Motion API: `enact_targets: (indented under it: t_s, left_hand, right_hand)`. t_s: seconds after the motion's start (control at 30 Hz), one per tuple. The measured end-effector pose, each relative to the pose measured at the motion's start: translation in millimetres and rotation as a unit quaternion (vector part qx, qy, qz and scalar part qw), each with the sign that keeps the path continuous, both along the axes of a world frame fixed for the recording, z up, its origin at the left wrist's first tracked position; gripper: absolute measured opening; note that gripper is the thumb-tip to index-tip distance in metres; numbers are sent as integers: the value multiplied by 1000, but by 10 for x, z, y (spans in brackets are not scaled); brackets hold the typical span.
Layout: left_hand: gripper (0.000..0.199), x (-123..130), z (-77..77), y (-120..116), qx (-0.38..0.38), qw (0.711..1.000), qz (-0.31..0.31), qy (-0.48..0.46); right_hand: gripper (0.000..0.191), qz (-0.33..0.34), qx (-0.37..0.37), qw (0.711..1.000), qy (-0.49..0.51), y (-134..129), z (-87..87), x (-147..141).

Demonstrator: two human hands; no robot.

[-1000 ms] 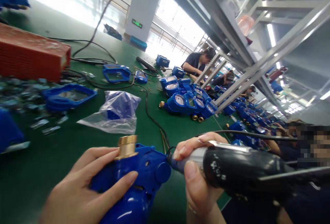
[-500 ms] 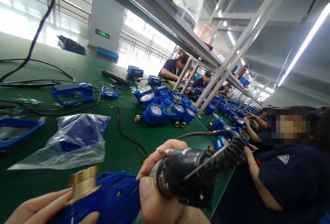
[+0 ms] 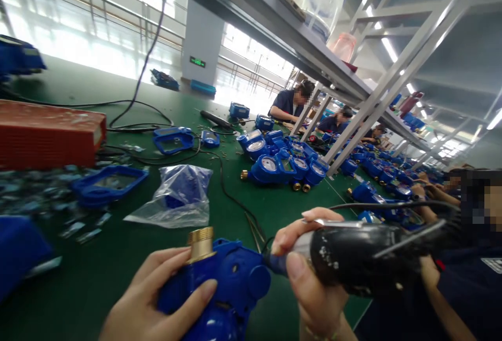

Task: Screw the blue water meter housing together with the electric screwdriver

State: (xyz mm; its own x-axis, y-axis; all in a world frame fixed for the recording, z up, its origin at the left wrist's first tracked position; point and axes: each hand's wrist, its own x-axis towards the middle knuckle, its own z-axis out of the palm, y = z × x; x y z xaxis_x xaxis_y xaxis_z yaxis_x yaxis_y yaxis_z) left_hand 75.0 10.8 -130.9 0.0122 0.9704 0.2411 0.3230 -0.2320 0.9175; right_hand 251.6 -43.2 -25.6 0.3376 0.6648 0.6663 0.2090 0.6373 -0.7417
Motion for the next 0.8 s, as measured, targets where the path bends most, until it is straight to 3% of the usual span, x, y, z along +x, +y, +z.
enact_targets:
  t_s: [0.2,0.3,0.43,0.53,0.63,0.73,0.8]
  left_hand:
    - [53,-1,251,-109,-60,997,-45,3]
    - [49,-19,272,-114,-64,996,-63,-4]
    - [49,-57,252,-64,-122,988,-71,-56]
    - [47,-76,217,-12,-220,958,-59,-175]
    - [38,-77,181,24,-286,903,-34,-319]
    - [31,-84,176,53,-344,856,-40,-384]
    - [31,-111,201,83,-349,854,-73,-379]
  right_hand:
    - [40,-32,-7,999,-32,-76,107,-117]
    - [42,-24,-12,997,-76,-68,190,-127]
    - [34,-36,36,998,-29,-144,418,-60]
    - [37,-87,115,989,20,-188,601,32]
    - [37,-181,145,972,24,-112,654,169]
    - [32,-296,20,952,-75,118,524,351]
    - [31,-339,-134,912,-189,331,357,475]
